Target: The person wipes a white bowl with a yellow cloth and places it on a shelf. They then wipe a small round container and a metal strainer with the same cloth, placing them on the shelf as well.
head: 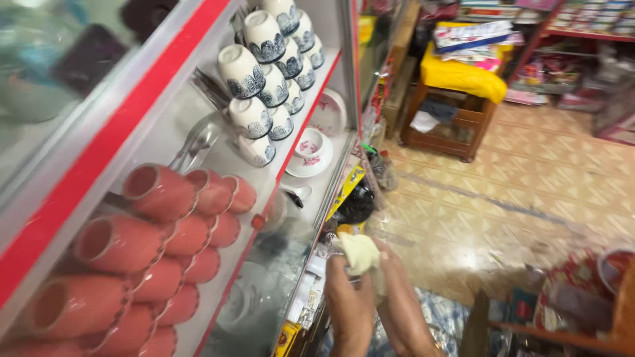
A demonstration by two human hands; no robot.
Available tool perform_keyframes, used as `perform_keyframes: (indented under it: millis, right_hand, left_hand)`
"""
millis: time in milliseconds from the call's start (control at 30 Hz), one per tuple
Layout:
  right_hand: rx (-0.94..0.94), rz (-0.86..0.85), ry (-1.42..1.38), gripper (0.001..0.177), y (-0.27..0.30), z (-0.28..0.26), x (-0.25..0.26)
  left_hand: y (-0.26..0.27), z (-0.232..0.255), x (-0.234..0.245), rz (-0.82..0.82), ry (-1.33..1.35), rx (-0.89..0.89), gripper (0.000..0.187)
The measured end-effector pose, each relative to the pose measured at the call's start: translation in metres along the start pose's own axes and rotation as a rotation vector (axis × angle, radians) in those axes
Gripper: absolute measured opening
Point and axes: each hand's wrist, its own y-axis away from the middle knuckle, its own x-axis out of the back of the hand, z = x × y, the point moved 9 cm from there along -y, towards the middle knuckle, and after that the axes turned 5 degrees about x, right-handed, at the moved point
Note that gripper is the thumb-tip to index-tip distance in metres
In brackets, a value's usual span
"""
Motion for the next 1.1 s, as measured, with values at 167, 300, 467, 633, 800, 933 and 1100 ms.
perform_keyframes:
  millis: [167,300,467,633,800,933,1100]
  right_hand:
    - [0.035,0.231,-0.133,0.052,0.082,-0.027,0.021]
    - [0.223,0.254,-0.139,0.052,0.125,-0.057,0.056]
    - [0.372,0.221,-0.075,0.048,0.166,-0.083,0.068]
    - [0.443,0.31,0.002,0.047,0.221,-0.112,0.106]
    - [0.671,0.563,0.069,0.037,0.284,-0.137,0.213]
    - [0.635,0.791,-0.048,0.031,0.337,-0.142,0.306]
    - [0.803,0.889,-0.042,0.029,0.411,-0.161,0.371]
  left_hand:
    - [0.083,0.076,-0.003,-0.28,-0.2,-0.475,0.042]
    - [0.131,0.087,-0.022,-0.504,-0.142,-0.509,0.048]
    - [0.15,0.102,-0.018,-0.444,0.093,-0.408,0.031]
    - [0.203,0.124,-0.051,-0.582,-0.111,-0.478,0.021]
    - [0.307,0.122,-0.127,-0.927,-0.007,-0.451,0.027]
    - [0.384,0.1,-0.194,-1.196,-0.049,-0.38,0.022]
    - [0.445,0.074,-0.269,-1.278,-0.046,-0.423,0.02]
